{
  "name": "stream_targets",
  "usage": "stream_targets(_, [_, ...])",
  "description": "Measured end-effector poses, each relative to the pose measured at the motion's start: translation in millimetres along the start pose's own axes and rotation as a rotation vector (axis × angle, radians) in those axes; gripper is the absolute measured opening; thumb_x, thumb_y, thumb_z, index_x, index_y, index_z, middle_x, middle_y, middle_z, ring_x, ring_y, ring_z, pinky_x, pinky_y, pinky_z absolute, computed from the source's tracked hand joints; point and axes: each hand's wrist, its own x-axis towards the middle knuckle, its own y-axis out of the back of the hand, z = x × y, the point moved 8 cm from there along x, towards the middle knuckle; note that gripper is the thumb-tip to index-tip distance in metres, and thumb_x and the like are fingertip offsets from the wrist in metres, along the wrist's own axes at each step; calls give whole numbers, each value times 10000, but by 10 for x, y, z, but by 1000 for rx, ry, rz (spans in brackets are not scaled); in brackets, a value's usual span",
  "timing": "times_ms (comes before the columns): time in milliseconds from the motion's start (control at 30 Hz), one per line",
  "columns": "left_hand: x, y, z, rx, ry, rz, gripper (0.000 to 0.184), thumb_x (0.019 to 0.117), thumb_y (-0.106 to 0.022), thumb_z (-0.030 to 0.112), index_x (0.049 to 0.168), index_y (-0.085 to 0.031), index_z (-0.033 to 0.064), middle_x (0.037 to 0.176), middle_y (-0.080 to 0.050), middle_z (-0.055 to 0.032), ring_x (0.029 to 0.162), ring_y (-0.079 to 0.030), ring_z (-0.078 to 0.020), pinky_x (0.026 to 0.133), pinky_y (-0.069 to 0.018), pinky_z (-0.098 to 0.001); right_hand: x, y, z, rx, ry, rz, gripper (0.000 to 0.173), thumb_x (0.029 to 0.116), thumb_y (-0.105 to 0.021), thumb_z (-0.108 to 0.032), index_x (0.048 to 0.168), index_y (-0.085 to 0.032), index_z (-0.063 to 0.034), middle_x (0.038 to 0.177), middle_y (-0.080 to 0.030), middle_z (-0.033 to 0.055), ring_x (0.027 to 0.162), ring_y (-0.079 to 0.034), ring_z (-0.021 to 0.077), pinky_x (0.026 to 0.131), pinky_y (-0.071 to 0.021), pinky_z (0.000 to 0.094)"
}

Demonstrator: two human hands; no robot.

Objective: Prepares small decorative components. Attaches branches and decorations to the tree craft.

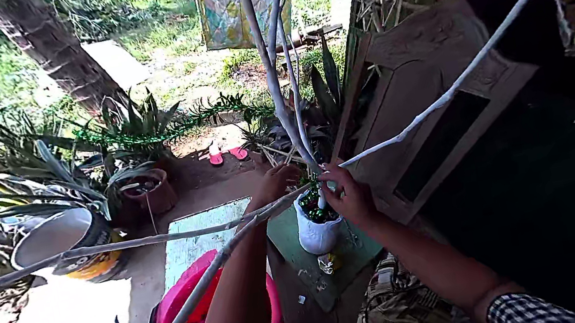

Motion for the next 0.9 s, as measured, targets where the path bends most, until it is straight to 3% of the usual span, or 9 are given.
stream_targets(133, [-20,-55,-25,9,44,-54,457,1136,-265,239,1152,-640,-23,1003,-639,-51,877,-605,-80,824,-506,-275,-31,-32,-39,-47,80,56,365,908,-697,-88,1257,-643,6,1042,-773,83,628,-687,168,537,-568,331])
stream_targets(233, [-53,-89,32,10,43,-54,448,1132,-267,229,1096,-642,-15,924,-624,-12,822,-595,-50,793,-506,-240,-43,-50,-82,-75,156,95,360,889,-703,-85,1229,-659,25,986,-780,91,615,-691,169,557,-577,332])
stream_targets(400, [-76,-109,94,41,76,-82,503,1138,-224,257,1058,-642,-11,838,-625,-7,765,-605,-58,755,-519,-250,4,-53,-80,-56,180,84,422,862,-716,-58,1269,-639,27,1051,-768,108,612,-678,174,549,-571,335])
stream_targets(633, [-105,-107,66,46,128,-115,464,1140,-230,258,1142,-613,-3,912,-621,-14,794,-599,-46,755,-509,-233,37,-77,-98,-46,236,54,424,867,-720,-59,1275,-645,28,1045,-771,102,630,-678,178,582,-572,333])
stream_targets(900, [-144,-96,120,-3,127,-62,408,1134,-273,202,1101,-615,-20,907,-607,-3,797,-589,-22,769,-505,-207,31,-52,-132,-111,303,106,429,879,-706,-64,1300,-645,-9,962,-773,94,713,-718,228,639,-588,374])
